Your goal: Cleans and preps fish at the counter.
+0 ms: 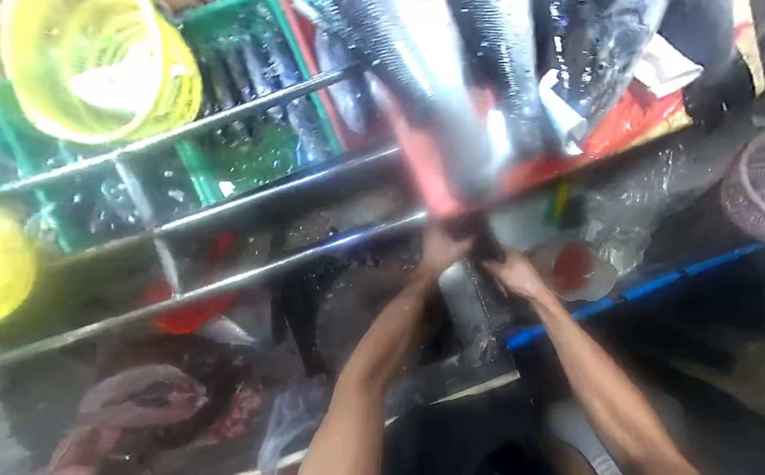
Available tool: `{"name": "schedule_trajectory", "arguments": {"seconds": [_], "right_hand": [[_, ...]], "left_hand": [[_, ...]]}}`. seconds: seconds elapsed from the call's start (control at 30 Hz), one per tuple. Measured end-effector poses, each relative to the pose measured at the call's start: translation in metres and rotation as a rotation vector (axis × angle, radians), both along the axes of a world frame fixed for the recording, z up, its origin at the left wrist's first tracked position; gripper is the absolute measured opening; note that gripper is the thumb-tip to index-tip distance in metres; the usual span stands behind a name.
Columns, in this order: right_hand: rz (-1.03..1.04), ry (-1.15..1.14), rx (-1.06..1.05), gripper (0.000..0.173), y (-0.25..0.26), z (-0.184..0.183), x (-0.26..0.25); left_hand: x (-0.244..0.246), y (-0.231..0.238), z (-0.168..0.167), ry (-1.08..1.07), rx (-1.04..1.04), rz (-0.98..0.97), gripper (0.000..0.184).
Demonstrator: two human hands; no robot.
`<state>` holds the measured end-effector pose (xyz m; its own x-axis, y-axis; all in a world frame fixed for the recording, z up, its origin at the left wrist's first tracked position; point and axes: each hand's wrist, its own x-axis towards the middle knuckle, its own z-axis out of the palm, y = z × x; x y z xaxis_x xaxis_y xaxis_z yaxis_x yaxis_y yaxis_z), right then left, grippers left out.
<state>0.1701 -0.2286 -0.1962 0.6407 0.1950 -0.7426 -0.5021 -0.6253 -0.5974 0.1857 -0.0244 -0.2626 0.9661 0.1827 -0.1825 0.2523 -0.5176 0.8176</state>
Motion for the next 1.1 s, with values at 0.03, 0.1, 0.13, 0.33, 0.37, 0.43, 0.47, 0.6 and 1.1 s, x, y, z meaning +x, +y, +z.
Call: {"name": "schedule_trajectory", "arguments": {"seconds": [0.03,0.1,0.13,0.33,0.37,0.43,0.47,0.6,1.1], "right_hand": [[0.009,-0.008,-0.020,0.041,-0.001,0.013,-0.013],[0.032,-0.054,-0.082,0.040,-0.001,0.043,-0.043],[0.060,-0.091,-0.121,0.041,0.000,0.060,-0.057],[0.338,-0.138,-0.208,0.050,0.053,0.142,-0.163],[0.382,-0.126,-0.198,0.050,0.068,0.139,-0.182],[0.464,-0.094,-0.176,0.052,0.099,0.120,-0.214],[0.505,-0.069,-0.171,0.053,0.113,0.109,-0.227],[0.611,-0.001,-0.079,0.059,0.134,0.071,-0.242],[0.534,-0.423,-0.170,0.055,0.096,0.027,-0.054]], "left_hand": [[-0.012,-0.004,0.007,-0.001,-0.008,0.029,0.113],[-0.043,-0.010,0.020,-0.045,-0.057,0.064,0.131],[-0.061,-0.012,0.029,-0.087,-0.079,0.085,0.132],[-0.207,0.035,0.109,-0.026,-0.098,0.324,0.129],[-0.231,0.048,0.114,0.009,-0.078,0.385,0.128],[-0.268,0.073,0.112,0.099,-0.018,0.491,0.127],[-0.280,0.085,0.109,0.153,0.019,0.533,0.126],[-0.302,0.114,0.095,0.149,0.147,0.743,0.110],[-0.283,0.113,0.101,-0.039,0.372,0.943,0.100]]}}
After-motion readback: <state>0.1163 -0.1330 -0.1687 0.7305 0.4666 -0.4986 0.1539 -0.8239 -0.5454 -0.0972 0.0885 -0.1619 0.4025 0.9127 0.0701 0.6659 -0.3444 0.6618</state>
